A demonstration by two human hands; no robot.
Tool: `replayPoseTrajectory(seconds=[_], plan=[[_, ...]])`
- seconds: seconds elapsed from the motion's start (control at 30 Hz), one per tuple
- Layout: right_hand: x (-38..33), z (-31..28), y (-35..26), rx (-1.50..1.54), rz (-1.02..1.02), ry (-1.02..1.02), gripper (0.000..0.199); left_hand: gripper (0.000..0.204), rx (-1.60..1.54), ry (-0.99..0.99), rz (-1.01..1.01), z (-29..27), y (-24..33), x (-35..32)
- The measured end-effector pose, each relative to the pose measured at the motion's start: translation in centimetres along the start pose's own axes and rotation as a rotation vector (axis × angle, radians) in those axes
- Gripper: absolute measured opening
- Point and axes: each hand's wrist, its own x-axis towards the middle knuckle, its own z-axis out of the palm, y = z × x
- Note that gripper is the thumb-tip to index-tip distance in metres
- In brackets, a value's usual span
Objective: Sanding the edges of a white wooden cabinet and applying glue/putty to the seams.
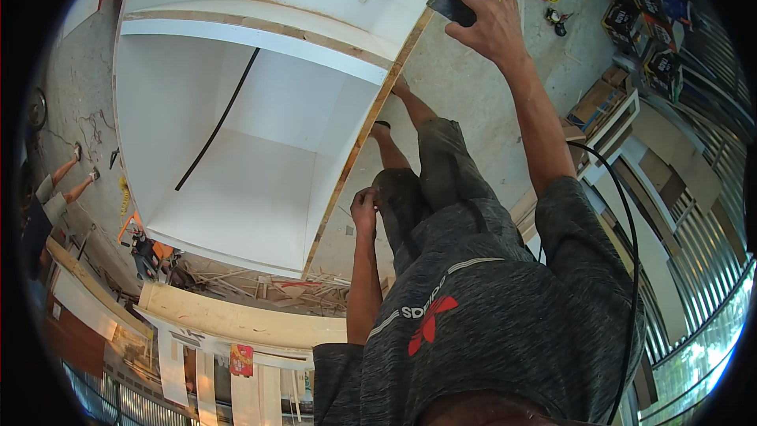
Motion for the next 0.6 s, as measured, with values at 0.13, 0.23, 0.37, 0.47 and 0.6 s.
replayPoseTrajectory(seconds=[0.13, 0.23, 0.37, 0.47, 0.6], plan=[[-0.6, -0.7, 0.1, -0.071, 0.000, -0.012, 0.064, 0.028, -0.007, -0.013, 0.009, 0.2, 0.5, 0.3], [-1.5, -1.8, 0.2, -0.136, -0.025, -0.097, 0.062, 0.028, -0.009, -0.011, 0.007, 0.3, 0.8, 0.3], [-1.3, -1.3, 0.4, -0.025, 0.081, 0.011, 0.061, 0.029, -0.012, -0.012, 0.016, 0.6, 1.2, 0.5], [-0.2, 0.4, 0.8, 0.093, -0.037, 0.045, 0.062, 0.030, 0.009, -0.003, 0.006, 0.5, 1.3, 0.7], [-1.3, 0.5, 1.0, 0.089, -0.039, 0.018, 0.065, 0.031, 0.025, 0.016, -0.006, 0.3, 1.0, 0.6]])
